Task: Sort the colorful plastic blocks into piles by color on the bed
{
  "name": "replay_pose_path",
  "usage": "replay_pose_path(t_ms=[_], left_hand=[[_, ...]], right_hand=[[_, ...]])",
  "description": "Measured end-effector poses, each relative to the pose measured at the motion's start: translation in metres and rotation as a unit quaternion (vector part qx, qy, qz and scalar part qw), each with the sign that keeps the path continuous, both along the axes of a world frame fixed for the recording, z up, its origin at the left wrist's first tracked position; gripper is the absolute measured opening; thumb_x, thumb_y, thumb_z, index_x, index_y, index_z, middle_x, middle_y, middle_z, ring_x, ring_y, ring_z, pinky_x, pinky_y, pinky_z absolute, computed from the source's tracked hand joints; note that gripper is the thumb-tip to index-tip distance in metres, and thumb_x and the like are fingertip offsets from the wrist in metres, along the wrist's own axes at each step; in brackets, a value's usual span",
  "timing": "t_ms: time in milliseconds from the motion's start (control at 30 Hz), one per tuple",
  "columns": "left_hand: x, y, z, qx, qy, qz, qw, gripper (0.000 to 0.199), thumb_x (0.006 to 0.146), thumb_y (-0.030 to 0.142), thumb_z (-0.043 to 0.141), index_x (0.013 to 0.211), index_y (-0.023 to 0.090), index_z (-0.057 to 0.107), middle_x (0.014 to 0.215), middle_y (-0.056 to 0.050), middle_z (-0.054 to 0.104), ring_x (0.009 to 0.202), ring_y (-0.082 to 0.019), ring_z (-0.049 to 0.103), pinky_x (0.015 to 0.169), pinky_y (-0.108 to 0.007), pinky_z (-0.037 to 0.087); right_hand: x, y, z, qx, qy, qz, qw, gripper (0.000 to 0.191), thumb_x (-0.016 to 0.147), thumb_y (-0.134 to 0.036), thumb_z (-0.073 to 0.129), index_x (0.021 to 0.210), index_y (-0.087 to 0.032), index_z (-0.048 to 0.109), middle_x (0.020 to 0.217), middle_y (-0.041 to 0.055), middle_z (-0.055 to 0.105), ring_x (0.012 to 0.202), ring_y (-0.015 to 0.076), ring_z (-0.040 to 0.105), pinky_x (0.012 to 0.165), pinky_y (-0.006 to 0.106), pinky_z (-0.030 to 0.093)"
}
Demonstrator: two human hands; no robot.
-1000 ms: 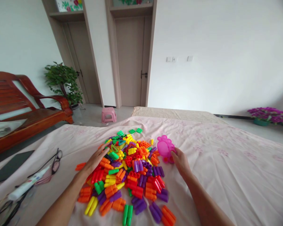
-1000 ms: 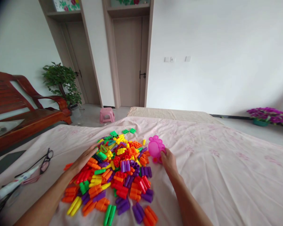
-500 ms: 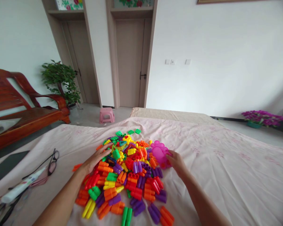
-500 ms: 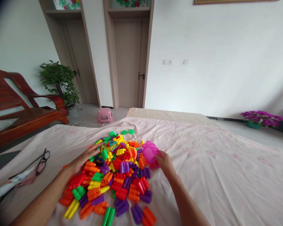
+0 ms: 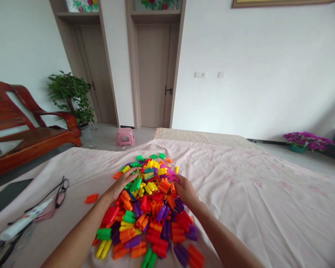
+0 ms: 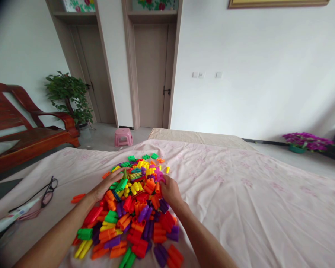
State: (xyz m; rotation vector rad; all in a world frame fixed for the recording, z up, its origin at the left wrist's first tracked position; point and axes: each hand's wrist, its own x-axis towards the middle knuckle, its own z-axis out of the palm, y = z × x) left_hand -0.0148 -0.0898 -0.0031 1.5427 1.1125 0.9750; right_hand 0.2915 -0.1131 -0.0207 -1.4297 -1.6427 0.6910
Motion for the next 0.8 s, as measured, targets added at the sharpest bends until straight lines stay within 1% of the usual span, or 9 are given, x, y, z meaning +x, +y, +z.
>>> replay_pose_path(t_ms=[100, 167, 233, 333, 467, 567, 667, 733, 800], left_hand=[[0.001, 0.003, 0.005, -0.006, -0.053, 0.022, 0.998, 0.068, 0.088, 0.066, 0.063, 0.140, 0.022, 0.067, 0.147, -0.011, 0.068, 0.141, -0.033, 0.060, 0.118, -0.046, 0.047], [0.002, 0.006, 0.008, -0.002, -0.096, 0.039, 0.995, 0.071, 0.086, 0.066, 0.066, 0.137, 0.018, 0.068, 0.141, -0.013, 0.072, 0.134, -0.034, 0.064, 0.115, -0.047, 0.049], [0.001, 0.009, 0.012, 0.001, -0.129, 0.049, 0.990, 0.073, 0.084, 0.066, 0.068, 0.137, 0.016, 0.067, 0.136, -0.014, 0.074, 0.128, -0.034, 0.068, 0.112, -0.047, 0.051], [-0.006, 0.008, 0.021, 0.019, -0.131, 0.057, 0.990, 0.068, 0.083, 0.063, 0.071, 0.133, 0.017, 0.070, 0.135, -0.014, 0.074, 0.126, -0.033, 0.068, 0.112, -0.046, 0.050], [-0.023, 0.000, 0.030, 0.016, -0.124, 0.064, 0.990, 0.055, 0.084, 0.059, 0.073, 0.122, 0.019, 0.075, 0.131, -0.012, 0.076, 0.121, -0.030, 0.071, 0.108, -0.043, 0.053], [-0.038, -0.008, 0.032, 0.017, -0.103, 0.079, 0.991, 0.052, 0.083, 0.059, 0.074, 0.114, 0.017, 0.076, 0.127, -0.013, 0.077, 0.122, -0.030, 0.070, 0.111, -0.045, 0.051], [-0.056, -0.023, 0.028, 0.022, -0.052, 0.073, 0.996, 0.054, 0.082, 0.062, 0.073, 0.112, 0.017, 0.077, 0.128, -0.015, 0.077, 0.127, -0.033, 0.069, 0.116, -0.048, 0.049], [-0.069, -0.036, 0.019, 0.020, 0.001, 0.063, 0.998, 0.059, 0.084, 0.065, 0.071, 0.119, 0.017, 0.076, 0.131, -0.016, 0.076, 0.131, -0.033, 0.066, 0.119, -0.049, 0.047], [-0.082, -0.053, 0.004, 0.045, 0.075, 0.083, 0.993, 0.065, 0.083, 0.067, 0.070, 0.129, 0.020, 0.073, 0.139, -0.016, 0.071, 0.138, -0.035, 0.062, 0.120, -0.051, 0.046]], right_hand=[[-0.014, 0.000, 0.019, 0.023, -0.070, -0.019, 0.997, 0.016, 0.087, -0.020, 0.051, 0.075, -0.022, 0.060, 0.070, 0.0008, 0.064, 0.068, 0.0168, 0.055, 0.063, 0.027, 0.031], [-0.025, -0.001, 0.034, 0.032, -0.117, -0.021, 0.992, 0.016, 0.090, -0.018, 0.050, 0.079, -0.021, 0.062, 0.073, 0.0016, 0.066, 0.069, 0.0164, 0.056, 0.063, 0.027, 0.029], [-0.037, -0.005, 0.050, 0.039, -0.157, -0.011, 0.987, 0.017, 0.094, -0.017, 0.050, 0.088, -0.020, 0.066, 0.080, 0.0037, 0.070, 0.073, 0.0172, 0.059, 0.064, 0.027, 0.029], [-0.052, -0.014, 0.072, 0.062, -0.184, 0.013, 0.981, 0.025, 0.099, -0.018, 0.047, 0.110, -0.019, 0.069, 0.091, 0.0075, 0.075, 0.080, 0.0198, 0.065, 0.066, 0.028, 0.031], [-0.054, -0.020, 0.085, 0.097, -0.170, 0.032, 0.980, 0.032, 0.100, -0.020, 0.045, 0.123, -0.019, 0.068, 0.094, 0.0077, 0.077, 0.082, 0.0207, 0.069, 0.070, 0.027, 0.037], [-0.030, -0.015, 0.077, 0.102, -0.123, 0.007, 0.987, 0.034, 0.097, -0.022, 0.046, 0.121, -0.019, 0.069, 0.088, 0.0056, 0.077, 0.077, 0.0194, 0.068, 0.069, 0.026, 0.041], [0.014, -0.012, 0.054, 0.068, -0.058, -0.055, 0.994, 0.028, 0.091, -0.030, 0.049, 0.103, -0.018, 0.072, 0.076, 0.0038, 0.073, 0.068, 0.0184, 0.065, 0.063, 0.026, 0.042], [0.049, -0.018, 0.035, 0.020, 0.003, -0.076, 0.997, 0.029, 0.085, -0.037, 0.056, 0.095, -0.017, 0.073, 0.067, 0.0030, 0.068, 0.062, 0.0191, 0.063, 0.058, 0.026, 0.042], [0.082, -0.034, 0.017, -0.018, 0.087, -0.093, 0.992, 0.035, 0.079, -0.045, 0.062, 0.094, -0.016, 0.073, 0.066, 0.0029, 0.068, 0.059, 0.0194, 0.062, 0.055, 0.027, 0.044]])
